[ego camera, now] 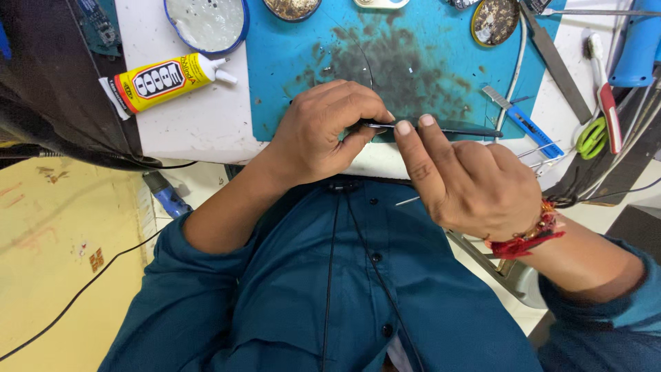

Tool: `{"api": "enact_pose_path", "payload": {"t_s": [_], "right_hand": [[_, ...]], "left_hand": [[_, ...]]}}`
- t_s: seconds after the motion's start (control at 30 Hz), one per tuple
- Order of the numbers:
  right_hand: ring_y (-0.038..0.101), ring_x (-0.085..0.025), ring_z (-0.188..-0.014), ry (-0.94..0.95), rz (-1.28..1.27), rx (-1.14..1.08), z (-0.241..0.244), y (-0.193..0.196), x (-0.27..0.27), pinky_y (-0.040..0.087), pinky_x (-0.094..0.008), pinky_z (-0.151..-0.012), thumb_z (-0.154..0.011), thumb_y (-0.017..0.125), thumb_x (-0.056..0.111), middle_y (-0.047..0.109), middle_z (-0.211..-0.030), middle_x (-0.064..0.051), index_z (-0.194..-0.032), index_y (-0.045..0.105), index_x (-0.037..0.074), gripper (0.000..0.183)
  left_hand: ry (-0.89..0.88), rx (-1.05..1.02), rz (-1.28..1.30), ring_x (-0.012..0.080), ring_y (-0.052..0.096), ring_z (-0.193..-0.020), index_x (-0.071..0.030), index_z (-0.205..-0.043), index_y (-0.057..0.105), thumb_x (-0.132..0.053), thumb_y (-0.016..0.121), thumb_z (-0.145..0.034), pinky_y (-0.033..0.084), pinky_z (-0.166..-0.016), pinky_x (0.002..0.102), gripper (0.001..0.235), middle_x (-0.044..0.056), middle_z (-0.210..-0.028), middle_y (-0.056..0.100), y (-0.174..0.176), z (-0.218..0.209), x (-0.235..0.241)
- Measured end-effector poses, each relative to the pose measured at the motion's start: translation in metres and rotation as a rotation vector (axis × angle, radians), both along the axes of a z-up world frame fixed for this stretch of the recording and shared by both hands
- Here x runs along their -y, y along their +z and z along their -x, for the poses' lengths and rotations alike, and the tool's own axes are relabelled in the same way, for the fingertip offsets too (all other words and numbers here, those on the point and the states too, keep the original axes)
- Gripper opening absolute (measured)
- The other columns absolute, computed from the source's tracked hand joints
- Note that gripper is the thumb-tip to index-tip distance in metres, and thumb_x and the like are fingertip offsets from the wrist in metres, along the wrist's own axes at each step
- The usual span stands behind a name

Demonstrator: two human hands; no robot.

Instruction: The person uses tweezers to carefully manipulate and remove small components from the interior of a disassembled smartphone. They work on the battery area and circuit board, picking at adhesive or connectors while the phone rests on a blue workbench mat.

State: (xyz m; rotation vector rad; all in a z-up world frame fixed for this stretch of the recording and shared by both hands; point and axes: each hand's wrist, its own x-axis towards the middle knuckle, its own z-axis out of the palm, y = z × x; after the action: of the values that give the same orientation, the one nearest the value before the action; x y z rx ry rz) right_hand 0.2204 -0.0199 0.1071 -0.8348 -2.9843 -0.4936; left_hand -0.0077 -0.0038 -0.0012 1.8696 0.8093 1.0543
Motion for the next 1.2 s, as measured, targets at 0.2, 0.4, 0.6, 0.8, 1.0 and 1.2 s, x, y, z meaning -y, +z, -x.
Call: {"api": "enact_pose_path", "payload": {"t_s": [0.2,0.4,0.6,0.8,1.0,1.2], "right_hand": [[0.052,-0.012,-0.059,-0.003,0.044,-0.158,-0.020,-0.013,0.006,0.038,-0.025,-0.049,-0.092,0.069,0.007,0.080,-0.112,-0.014,-0.127,0.072,0.000,0.036],[0.053,-0.020,-0.054,-0.184,0.225,-0.453,-0.021,-0.024,0.010,0.040,-0.035,-0.052,-0.091,0.084,0.001,0.060,-0.068,-0.004,-0.129,0.067,0.001,0.041],[0.059,-0.017,-0.064,-0.199,0.300,-0.600,-0.024,-0.026,0.009,0.043,-0.031,-0.060,-0.098,0.082,-0.002,0.067,-0.084,-0.004,-0.131,0.060,-0.001,0.039],[0.066,-0.020,-0.071,-0.239,0.331,-0.557,-0.031,-0.019,0.001,0.050,-0.031,-0.062,-0.094,0.087,0.005,0.069,-0.094,-0.007,-0.119,0.070,0.005,0.030],[0.068,-0.020,-0.075,-0.083,0.296,-0.505,-0.035,-0.015,-0.010,0.052,-0.032,-0.061,-0.084,0.083,0.010,0.074,-0.101,-0.007,-0.103,0.076,0.007,0.021],[0.063,-0.014,-0.069,-0.014,0.188,-0.427,-0.038,-0.014,-0.017,0.047,-0.029,-0.058,-0.090,0.081,0.013,0.071,-0.101,-0.002,-0.108,0.078,0.011,0.019]], "left_hand": [[0.038,-0.054,-0.146,0.0261,0.070,-0.105,-0.007,-0.111,0.066,-0.003,0.079,-0.092,0.056,-0.088,0.036,0.023,0.006,-0.112,0.069,0.005,-0.003,0.001],[-0.029,-0.180,-0.384,0.0231,0.069,-0.105,-0.009,-0.121,0.070,-0.009,0.073,-0.101,0.054,-0.087,0.037,0.020,0.003,-0.116,0.067,0.012,-0.005,0.000],[-0.043,-0.312,-0.574,0.0192,0.070,-0.100,-0.011,-0.122,0.073,-0.011,0.068,-0.104,0.053,-0.080,0.034,0.019,0.002,-0.113,0.067,0.019,-0.007,-0.008],[-0.048,-0.336,-0.571,0.0182,0.070,-0.097,-0.011,-0.124,0.073,-0.009,0.066,-0.100,0.053,-0.079,0.033,0.025,0.001,-0.113,0.067,0.022,-0.007,-0.010],[-0.042,-0.357,-0.565,0.0184,0.070,-0.096,-0.011,-0.122,0.073,-0.009,0.066,-0.100,0.052,-0.077,0.033,0.023,0.001,-0.111,0.068,0.023,-0.009,-0.010],[-0.063,-0.361,-0.543,0.0201,0.071,-0.100,-0.010,-0.124,0.071,-0.007,0.065,-0.097,0.053,-0.081,0.034,0.028,0.002,-0.114,0.069,0.022,-0.009,-0.011]]}}
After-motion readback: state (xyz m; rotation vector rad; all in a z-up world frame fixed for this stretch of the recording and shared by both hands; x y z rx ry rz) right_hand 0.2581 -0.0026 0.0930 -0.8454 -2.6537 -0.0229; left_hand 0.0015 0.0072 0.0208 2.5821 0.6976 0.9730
